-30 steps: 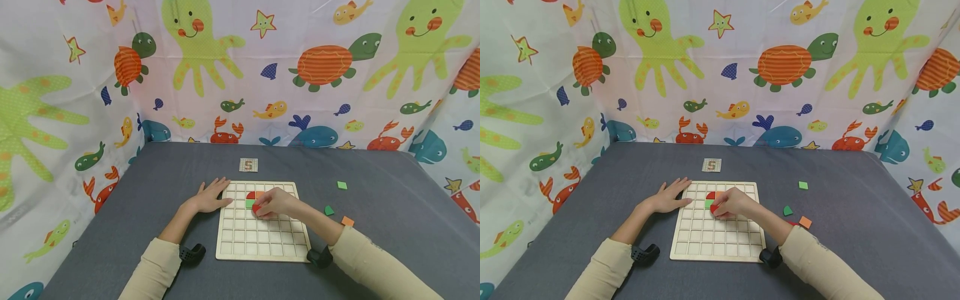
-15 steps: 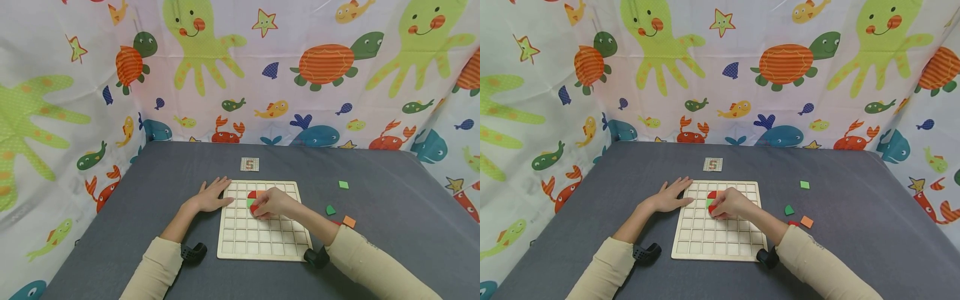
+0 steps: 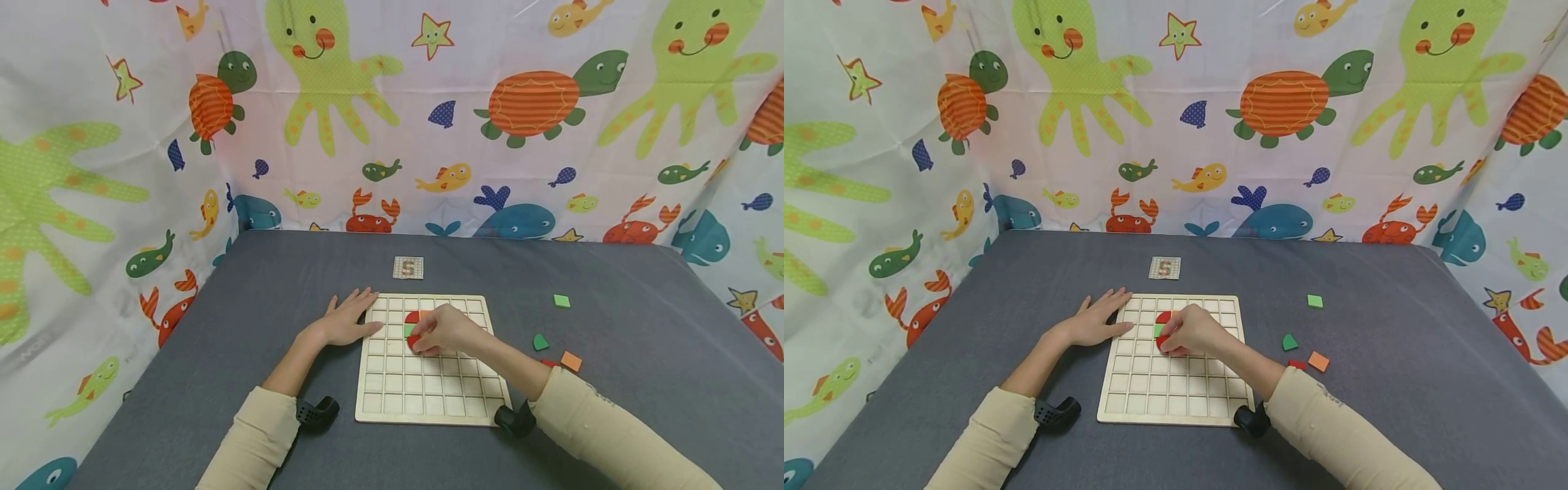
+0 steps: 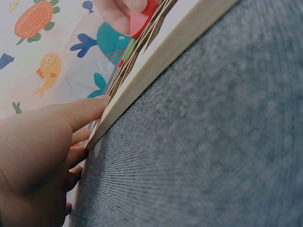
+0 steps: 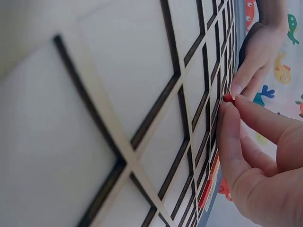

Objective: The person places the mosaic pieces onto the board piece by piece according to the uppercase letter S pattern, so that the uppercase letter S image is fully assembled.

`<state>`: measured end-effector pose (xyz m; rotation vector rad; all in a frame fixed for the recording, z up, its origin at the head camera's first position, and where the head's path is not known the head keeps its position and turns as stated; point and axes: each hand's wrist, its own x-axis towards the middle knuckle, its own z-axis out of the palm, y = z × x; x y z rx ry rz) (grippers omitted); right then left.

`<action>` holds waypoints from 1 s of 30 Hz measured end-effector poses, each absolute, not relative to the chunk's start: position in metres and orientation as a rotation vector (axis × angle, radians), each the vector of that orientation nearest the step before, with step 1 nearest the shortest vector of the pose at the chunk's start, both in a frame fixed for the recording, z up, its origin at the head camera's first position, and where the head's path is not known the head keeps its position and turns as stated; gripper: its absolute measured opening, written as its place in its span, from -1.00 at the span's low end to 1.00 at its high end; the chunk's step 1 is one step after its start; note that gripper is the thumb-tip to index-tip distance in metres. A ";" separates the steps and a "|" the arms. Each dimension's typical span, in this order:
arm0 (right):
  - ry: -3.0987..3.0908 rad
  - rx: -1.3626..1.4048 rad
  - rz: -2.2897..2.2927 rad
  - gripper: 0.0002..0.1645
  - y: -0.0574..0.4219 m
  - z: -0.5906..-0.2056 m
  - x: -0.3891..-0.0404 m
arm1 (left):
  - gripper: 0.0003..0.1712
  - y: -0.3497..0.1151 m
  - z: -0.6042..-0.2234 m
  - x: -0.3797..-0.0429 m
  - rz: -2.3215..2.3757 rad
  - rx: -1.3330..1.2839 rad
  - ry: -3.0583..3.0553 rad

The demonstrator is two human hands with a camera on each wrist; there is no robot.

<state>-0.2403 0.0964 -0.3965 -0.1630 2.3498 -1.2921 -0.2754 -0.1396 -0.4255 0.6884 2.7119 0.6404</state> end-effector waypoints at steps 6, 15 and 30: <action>2.358 -0.189 -1.291 -0.82 0.096 -0.396 -0.240 | -0.18 -0.139 -0.424 -0.275 0.654 0.693 2.715; 2.434 -0.232 -1.222 -0.87 0.094 -0.395 -0.239 | -0.18 -0.139 -0.426 -0.276 0.656 0.690 2.712; 2.427 -0.227 -1.218 -0.94 0.093 -0.397 -0.239 | -0.18 -0.139 -0.427 -0.276 0.652 0.691 2.714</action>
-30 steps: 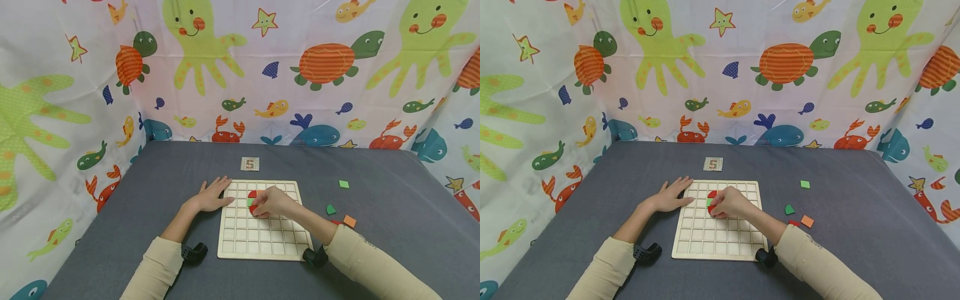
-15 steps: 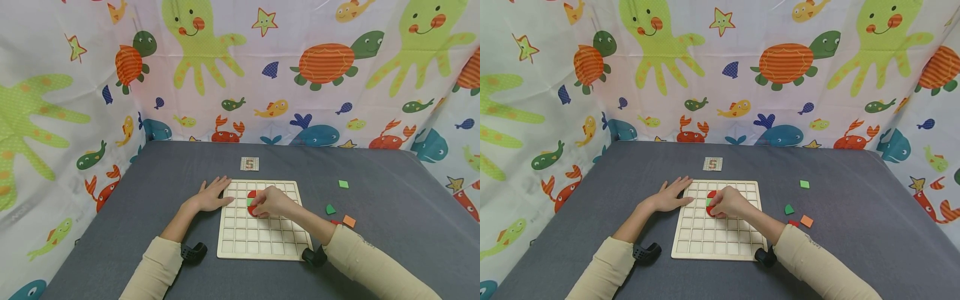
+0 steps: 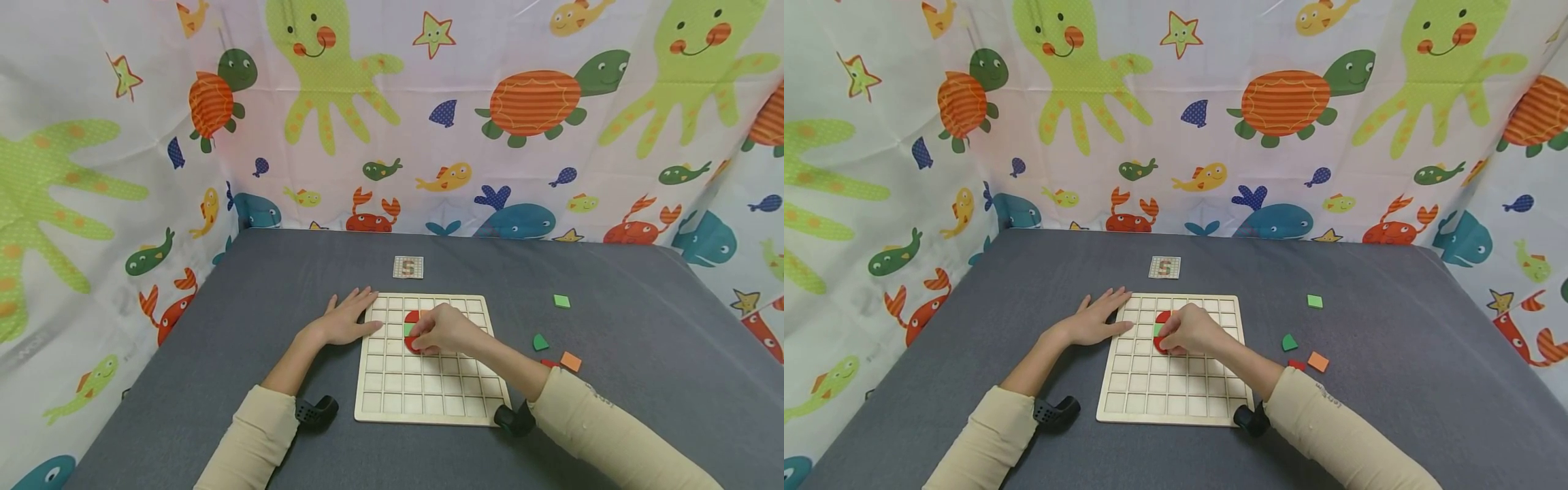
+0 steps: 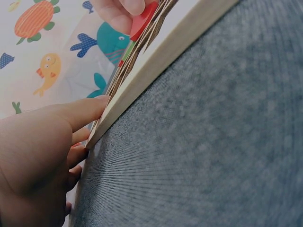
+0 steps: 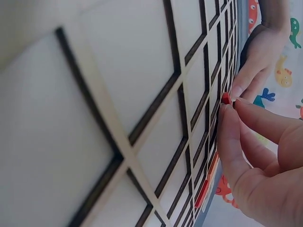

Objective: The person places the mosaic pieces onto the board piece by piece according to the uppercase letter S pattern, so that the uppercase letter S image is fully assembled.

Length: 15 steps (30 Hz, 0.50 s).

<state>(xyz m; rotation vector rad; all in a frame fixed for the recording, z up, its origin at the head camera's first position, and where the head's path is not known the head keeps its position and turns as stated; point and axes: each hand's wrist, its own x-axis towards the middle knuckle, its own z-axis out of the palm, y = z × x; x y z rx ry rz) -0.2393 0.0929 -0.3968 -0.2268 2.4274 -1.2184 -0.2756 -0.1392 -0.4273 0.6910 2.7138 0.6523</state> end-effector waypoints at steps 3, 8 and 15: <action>2.423 -0.227 -1.228 -0.94 0.092 -0.396 -0.238 | -0.18 -0.139 -0.426 -0.275 0.656 0.692 2.713; 2.424 -0.239 -1.237 -0.95 0.093 -0.395 -0.236 | -0.18 -0.140 -0.427 -0.275 0.647 0.692 2.708; 2.456 -0.222 -1.212 -0.95 0.092 -0.394 -0.236 | -0.18 -0.140 -0.425 -0.274 0.668 0.704 2.709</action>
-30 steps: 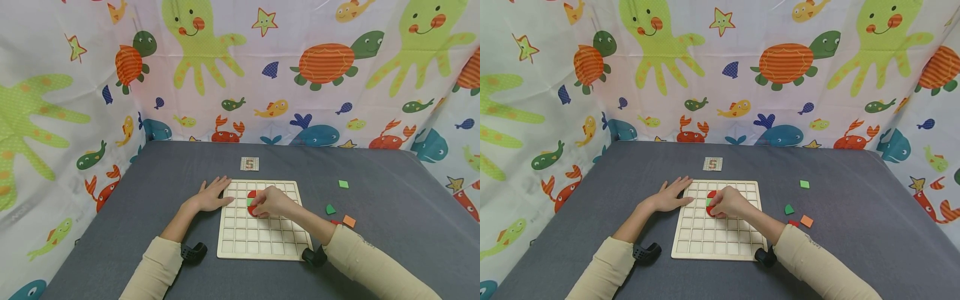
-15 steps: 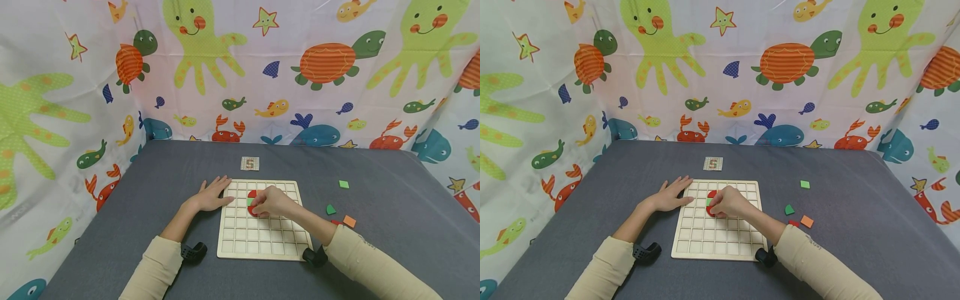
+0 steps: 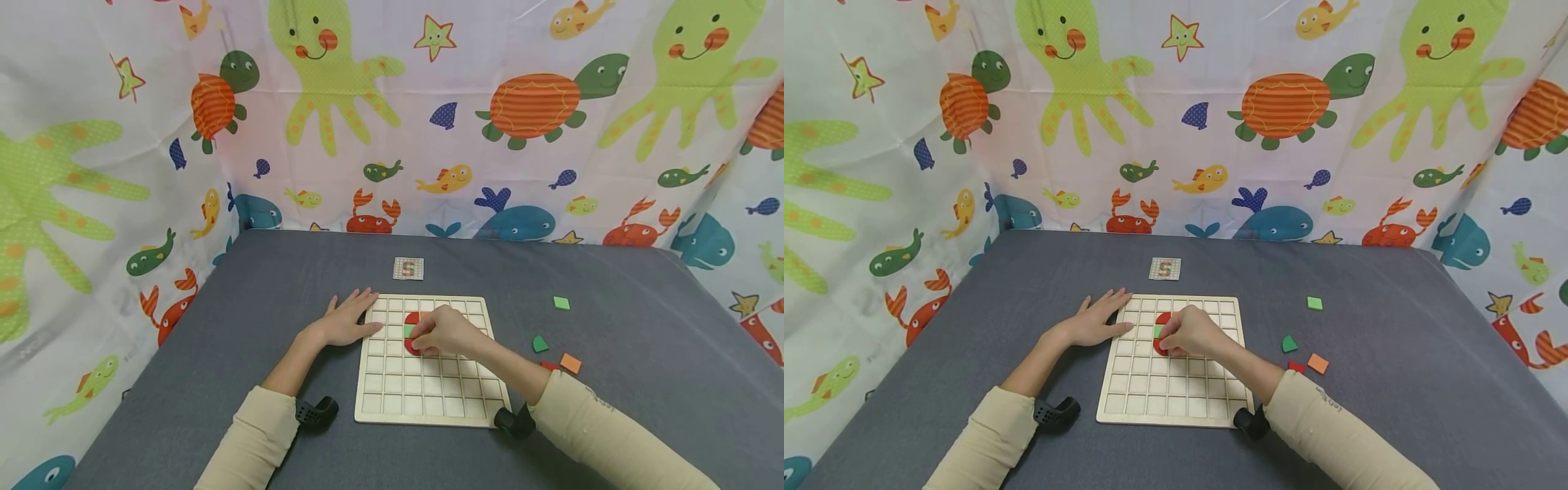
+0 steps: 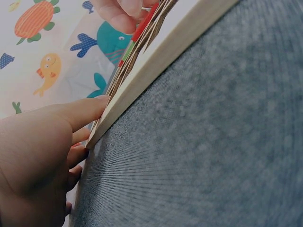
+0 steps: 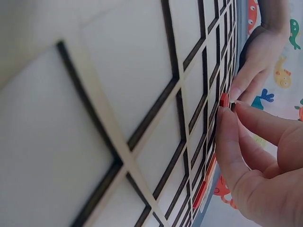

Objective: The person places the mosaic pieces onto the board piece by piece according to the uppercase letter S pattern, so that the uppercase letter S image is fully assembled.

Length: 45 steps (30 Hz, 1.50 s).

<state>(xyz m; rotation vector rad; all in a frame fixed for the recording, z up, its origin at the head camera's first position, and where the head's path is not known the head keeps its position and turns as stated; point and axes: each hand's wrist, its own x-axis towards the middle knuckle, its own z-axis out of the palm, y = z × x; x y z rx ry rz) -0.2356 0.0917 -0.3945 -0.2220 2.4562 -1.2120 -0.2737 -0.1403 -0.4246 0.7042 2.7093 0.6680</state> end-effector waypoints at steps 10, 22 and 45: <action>2.438 -0.242 -1.238 -0.95 0.093 -0.394 -0.235 | -0.18 -0.141 -0.426 -0.275 0.659 0.699 2.712; 2.417 -0.304 -1.210 -0.88 0.096 -0.394 -0.235 | -0.19 -0.140 -0.426 -0.275 0.658 0.692 2.716; 2.395 -0.292 -1.178 -0.77 0.094 -0.397 -0.237 | -0.19 -0.139 -0.425 -0.273 0.657 0.707 2.720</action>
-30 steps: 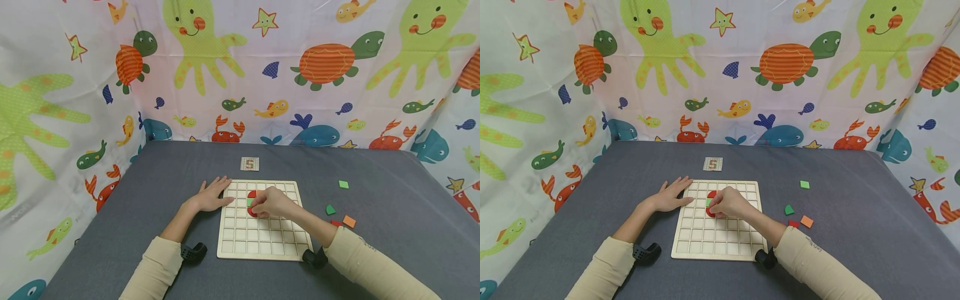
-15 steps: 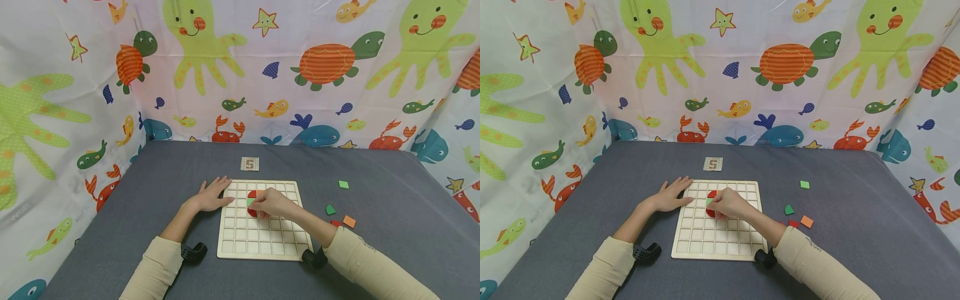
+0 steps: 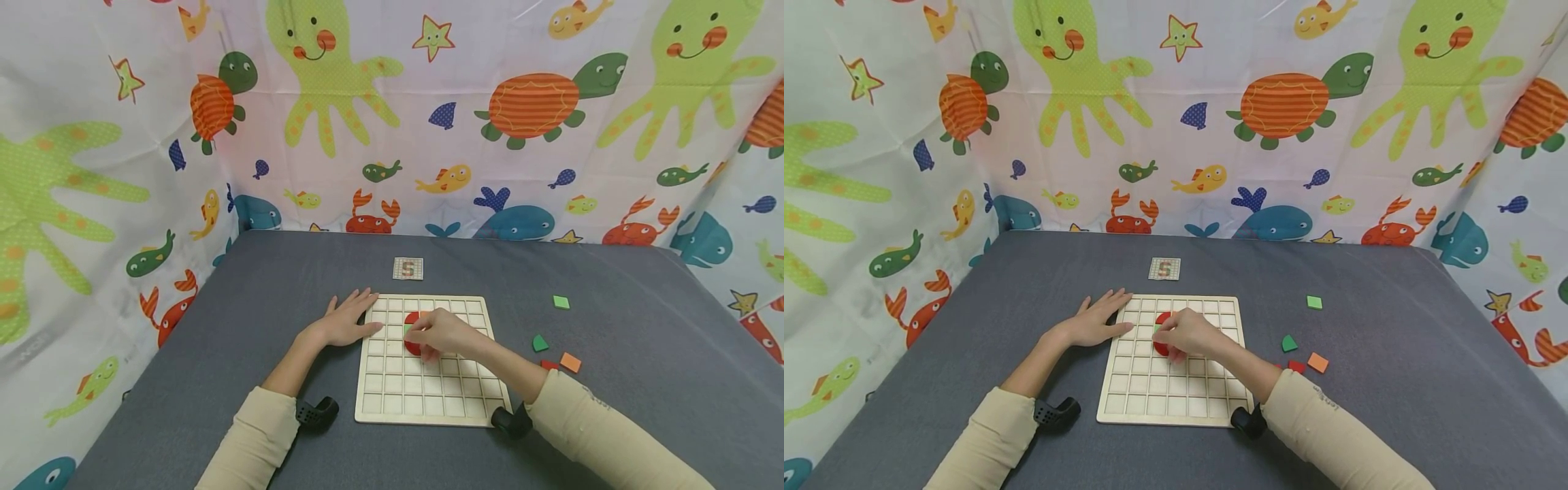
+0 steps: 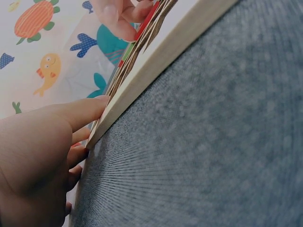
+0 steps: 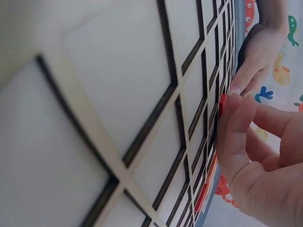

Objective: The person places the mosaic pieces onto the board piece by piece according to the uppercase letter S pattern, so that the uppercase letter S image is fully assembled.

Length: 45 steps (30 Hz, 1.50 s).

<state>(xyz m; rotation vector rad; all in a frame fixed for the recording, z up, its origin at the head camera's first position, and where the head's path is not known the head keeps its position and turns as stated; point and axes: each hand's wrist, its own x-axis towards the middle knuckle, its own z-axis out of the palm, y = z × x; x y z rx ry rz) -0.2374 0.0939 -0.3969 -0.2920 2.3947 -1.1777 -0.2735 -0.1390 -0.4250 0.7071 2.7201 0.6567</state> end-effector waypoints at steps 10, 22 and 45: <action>2.142 -0.214 -1.379 -0.63 0.105 -0.392 -0.242 | -0.19 -0.139 -0.425 -0.274 0.666 0.720 2.720; 2.003 -0.180 -1.527 -0.46 0.129 -0.384 -0.249 | -0.20 -0.140 -0.426 -0.273 0.679 0.725 2.718; 1.997 -0.055 -1.630 -0.28 0.193 -0.371 -0.258 | -0.19 -0.139 -0.425 -0.273 0.664 0.718 2.725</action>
